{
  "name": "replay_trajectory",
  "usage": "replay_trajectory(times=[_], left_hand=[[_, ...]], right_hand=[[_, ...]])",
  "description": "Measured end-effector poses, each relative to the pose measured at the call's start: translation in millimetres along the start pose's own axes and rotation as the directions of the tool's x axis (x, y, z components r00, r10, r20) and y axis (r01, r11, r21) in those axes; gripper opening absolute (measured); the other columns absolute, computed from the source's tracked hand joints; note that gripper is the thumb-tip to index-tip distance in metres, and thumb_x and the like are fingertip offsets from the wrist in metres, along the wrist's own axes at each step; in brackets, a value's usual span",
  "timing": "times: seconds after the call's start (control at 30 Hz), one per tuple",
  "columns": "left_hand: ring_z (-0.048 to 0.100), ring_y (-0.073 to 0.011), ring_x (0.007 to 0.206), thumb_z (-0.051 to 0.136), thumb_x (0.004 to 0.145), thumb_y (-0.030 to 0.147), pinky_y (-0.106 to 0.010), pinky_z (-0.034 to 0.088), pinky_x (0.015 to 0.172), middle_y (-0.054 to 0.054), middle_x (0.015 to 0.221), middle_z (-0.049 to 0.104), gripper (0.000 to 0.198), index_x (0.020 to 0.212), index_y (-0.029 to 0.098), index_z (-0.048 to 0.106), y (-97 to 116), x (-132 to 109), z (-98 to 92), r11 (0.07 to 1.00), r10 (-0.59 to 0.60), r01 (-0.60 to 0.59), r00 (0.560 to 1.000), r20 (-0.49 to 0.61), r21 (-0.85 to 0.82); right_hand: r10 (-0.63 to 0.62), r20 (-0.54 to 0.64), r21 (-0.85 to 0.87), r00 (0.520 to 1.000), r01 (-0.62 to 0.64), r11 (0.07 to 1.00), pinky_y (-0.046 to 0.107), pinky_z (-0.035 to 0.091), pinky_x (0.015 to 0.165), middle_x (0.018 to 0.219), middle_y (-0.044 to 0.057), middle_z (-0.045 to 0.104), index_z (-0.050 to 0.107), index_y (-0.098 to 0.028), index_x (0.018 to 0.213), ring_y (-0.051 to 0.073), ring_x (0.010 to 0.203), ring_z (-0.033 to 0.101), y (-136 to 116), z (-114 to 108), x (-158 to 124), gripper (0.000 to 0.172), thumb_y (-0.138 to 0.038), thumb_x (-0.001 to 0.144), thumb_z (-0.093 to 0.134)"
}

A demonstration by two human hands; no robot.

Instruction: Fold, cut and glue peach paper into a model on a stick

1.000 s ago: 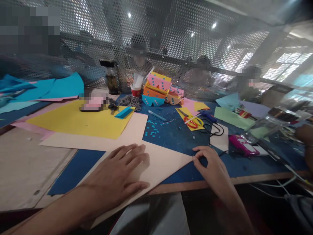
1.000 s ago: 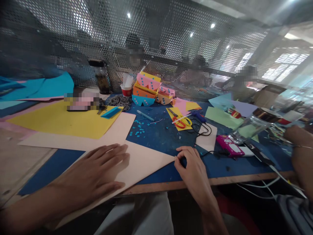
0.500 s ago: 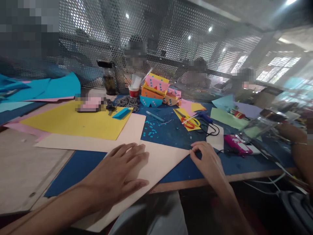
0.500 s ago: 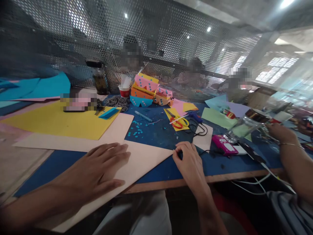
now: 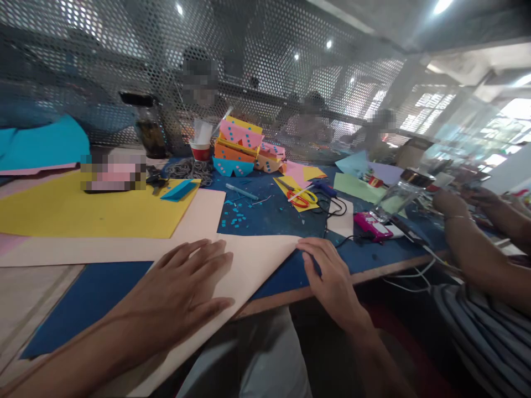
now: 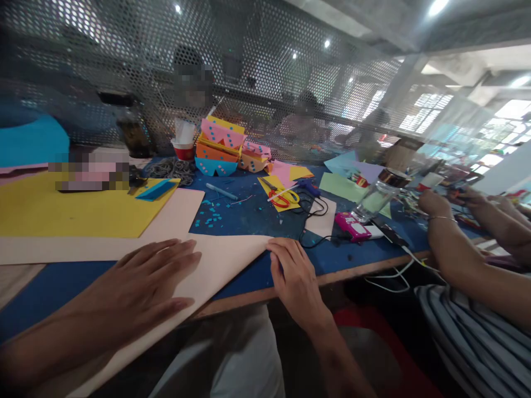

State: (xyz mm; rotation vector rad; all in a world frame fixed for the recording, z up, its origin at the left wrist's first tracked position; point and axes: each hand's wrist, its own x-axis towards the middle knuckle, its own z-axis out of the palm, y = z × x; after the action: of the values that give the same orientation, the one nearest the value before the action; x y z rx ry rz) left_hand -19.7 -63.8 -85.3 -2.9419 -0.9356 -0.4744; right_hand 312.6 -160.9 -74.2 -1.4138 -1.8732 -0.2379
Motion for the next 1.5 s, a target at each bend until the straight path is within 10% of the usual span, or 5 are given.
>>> replay_trajectory(times=[1.5], left_hand=[[0.046,-0.0379,0.153,0.05,0.102,0.074,-0.057,0.035,0.121,-0.006,0.168,0.052,0.07,0.158,0.032,0.053,5.3,3.4,-9.9,1.0,-0.029,0.029,0.998,0.056,-0.004]], right_hand=[[0.089,0.166,-0.085,0.982,-0.075,0.994,0.055,0.05,0.124,0.146,0.007,0.07,0.072,-0.025,0.137,0.029,0.14,0.064,8.5,0.5,-16.1,0.045,-0.014,0.103,0.047]])
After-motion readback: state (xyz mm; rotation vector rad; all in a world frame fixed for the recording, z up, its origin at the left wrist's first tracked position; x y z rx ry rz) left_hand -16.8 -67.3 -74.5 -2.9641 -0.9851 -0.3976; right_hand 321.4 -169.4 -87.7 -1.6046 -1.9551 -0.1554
